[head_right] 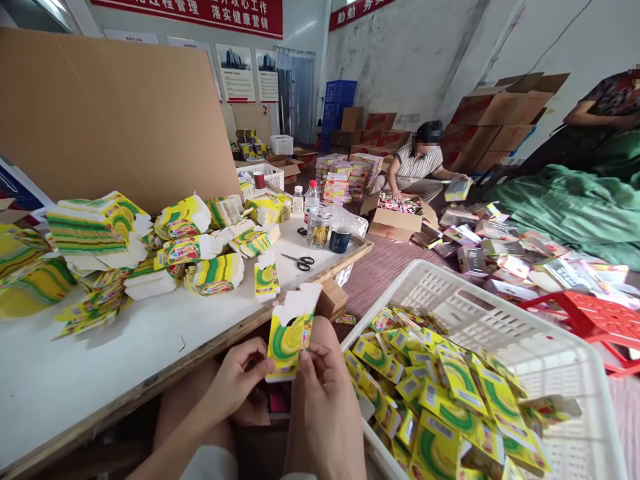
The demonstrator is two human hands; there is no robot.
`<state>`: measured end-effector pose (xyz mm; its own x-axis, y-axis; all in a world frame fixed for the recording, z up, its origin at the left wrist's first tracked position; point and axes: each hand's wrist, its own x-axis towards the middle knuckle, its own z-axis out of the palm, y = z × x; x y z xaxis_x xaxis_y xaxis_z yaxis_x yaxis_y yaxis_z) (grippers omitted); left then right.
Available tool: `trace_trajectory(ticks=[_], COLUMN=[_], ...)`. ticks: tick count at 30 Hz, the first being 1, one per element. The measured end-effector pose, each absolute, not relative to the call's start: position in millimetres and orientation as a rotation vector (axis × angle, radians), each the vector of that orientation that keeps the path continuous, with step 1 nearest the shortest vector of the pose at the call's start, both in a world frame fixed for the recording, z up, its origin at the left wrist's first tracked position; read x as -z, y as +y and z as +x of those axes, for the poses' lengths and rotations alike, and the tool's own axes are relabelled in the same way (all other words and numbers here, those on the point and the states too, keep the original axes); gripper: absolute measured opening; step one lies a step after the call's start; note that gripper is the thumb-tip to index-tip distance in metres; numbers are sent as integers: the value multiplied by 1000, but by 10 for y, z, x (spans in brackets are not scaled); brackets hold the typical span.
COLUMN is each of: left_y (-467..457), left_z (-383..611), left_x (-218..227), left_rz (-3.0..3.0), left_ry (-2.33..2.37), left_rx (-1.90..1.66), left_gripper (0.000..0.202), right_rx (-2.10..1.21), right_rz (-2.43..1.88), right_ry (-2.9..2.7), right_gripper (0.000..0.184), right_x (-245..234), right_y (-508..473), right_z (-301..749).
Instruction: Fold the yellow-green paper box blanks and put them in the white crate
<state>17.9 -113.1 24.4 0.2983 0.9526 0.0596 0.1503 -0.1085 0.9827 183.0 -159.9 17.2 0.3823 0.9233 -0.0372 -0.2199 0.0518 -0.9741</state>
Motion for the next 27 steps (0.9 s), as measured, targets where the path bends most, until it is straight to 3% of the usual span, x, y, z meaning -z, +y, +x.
trace_trajectory(ticks=[4,8,15,23,27], left_y=[-1273,-1238,-1291,-1335,-1364], left_z=[231,259,330,418,330], left_x=[-351,-398,-418,-422,-419], left_rz=[1174,957,1028,1113,1162], left_ry=[599,440,604,850,872], left_rx=[-954,-865,-959,-1052,-1067], left_gripper=[45,60,46,48,61], right_rx=[-1132,-1281,-1318,-1151,-1061], right_rz=[-1109,-1058,-1026,-1251,-1226], right_ry=[-697,-703,-769,-850,-1034], right_gripper=[27,32,34,32,32], right_x=[-193,-175,-297,-281,-353], right_y=[-1640,-1713,-1760,-1768,-1755], right_z=[1749,1729,1748,1733,1801])
